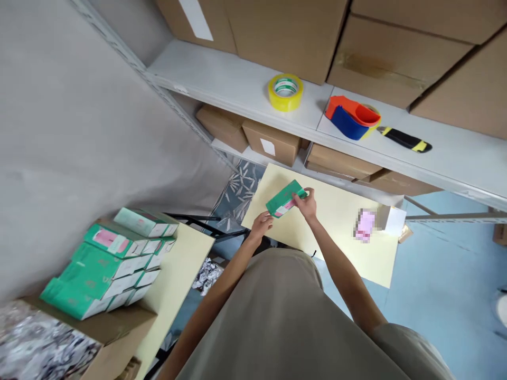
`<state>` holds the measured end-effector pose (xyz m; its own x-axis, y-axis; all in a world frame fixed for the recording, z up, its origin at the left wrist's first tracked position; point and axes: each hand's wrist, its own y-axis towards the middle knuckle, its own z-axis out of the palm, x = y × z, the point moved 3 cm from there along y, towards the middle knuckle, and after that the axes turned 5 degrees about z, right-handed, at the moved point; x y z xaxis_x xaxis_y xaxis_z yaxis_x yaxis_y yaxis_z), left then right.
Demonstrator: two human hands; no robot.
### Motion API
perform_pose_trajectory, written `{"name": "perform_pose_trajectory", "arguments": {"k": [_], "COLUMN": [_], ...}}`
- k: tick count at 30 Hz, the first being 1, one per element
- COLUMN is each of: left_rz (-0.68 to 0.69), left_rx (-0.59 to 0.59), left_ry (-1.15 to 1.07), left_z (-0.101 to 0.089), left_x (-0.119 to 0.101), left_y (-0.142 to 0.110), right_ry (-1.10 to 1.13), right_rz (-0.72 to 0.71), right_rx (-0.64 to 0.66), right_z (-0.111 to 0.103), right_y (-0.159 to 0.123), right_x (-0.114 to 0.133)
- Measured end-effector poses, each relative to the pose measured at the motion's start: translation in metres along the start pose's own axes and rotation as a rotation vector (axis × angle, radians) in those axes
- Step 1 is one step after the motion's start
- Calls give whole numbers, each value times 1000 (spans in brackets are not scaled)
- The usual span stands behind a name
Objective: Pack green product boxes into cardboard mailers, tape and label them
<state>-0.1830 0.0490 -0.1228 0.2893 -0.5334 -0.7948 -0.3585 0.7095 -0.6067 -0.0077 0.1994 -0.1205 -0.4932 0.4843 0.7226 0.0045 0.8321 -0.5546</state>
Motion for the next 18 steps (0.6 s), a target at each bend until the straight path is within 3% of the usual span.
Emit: {"name": "perform_pose_trajectory", "arguments": {"k": [3,7,10,18], "left_rz": [-39,-61,-60,-21], "left_rx": [32,21,-26,-341], "left_ry": [-52,-116,-169,-340], "left_z": [4,-1,-22,-96], "left_x": [-1,-8,-5,17], "left_y": [6,0,-18,-91], "right_ry": [-468,-715,-777,-859], "right_rz": [-164,-82,-39,-16], "right_rx": [-85,20,84,132], "right_z": [20,52,71,109], "right_y": [35,75,96,126], "right_x": [45,83,97,121]}}
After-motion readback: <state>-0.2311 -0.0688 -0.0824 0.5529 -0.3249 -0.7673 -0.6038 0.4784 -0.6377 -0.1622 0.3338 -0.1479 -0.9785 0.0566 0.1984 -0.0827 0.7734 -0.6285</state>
